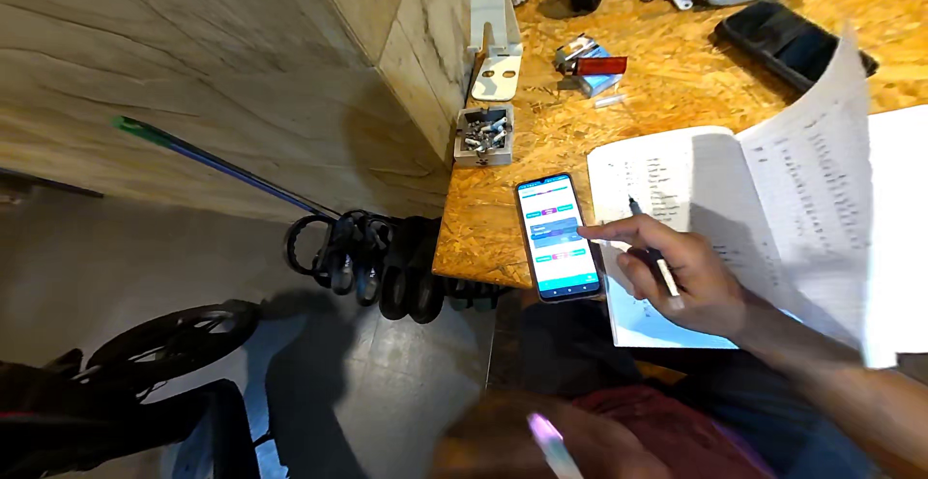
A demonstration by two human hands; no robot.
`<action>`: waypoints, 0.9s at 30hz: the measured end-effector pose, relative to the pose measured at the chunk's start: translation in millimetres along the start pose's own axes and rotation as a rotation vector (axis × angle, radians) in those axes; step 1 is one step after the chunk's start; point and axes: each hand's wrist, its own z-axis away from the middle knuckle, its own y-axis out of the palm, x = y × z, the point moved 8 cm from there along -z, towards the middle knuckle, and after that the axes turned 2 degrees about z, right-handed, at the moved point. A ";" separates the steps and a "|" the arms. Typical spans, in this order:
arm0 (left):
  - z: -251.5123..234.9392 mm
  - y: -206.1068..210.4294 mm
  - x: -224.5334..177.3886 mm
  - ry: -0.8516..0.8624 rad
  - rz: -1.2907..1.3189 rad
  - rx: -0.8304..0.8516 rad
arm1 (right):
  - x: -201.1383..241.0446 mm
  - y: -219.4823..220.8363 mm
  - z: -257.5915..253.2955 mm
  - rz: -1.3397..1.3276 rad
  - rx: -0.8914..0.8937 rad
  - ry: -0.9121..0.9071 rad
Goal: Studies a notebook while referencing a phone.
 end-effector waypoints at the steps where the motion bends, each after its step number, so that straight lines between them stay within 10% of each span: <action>1: -2.2 -17.0 2.7 0.079 -0.113 -0.055 | -2.7 -1.0 0.3 -0.020 -0.007 0.020; 8: -54.0 -115.9 48.6 0.218 -0.406 -0.396 | 0.5 7.3 -2.6 0.148 0.047 -0.008; 27: -187.4 -135.9 141.3 -0.279 -1.435 -0.031 | -1.2 3.6 -2.8 0.032 0.019 -0.057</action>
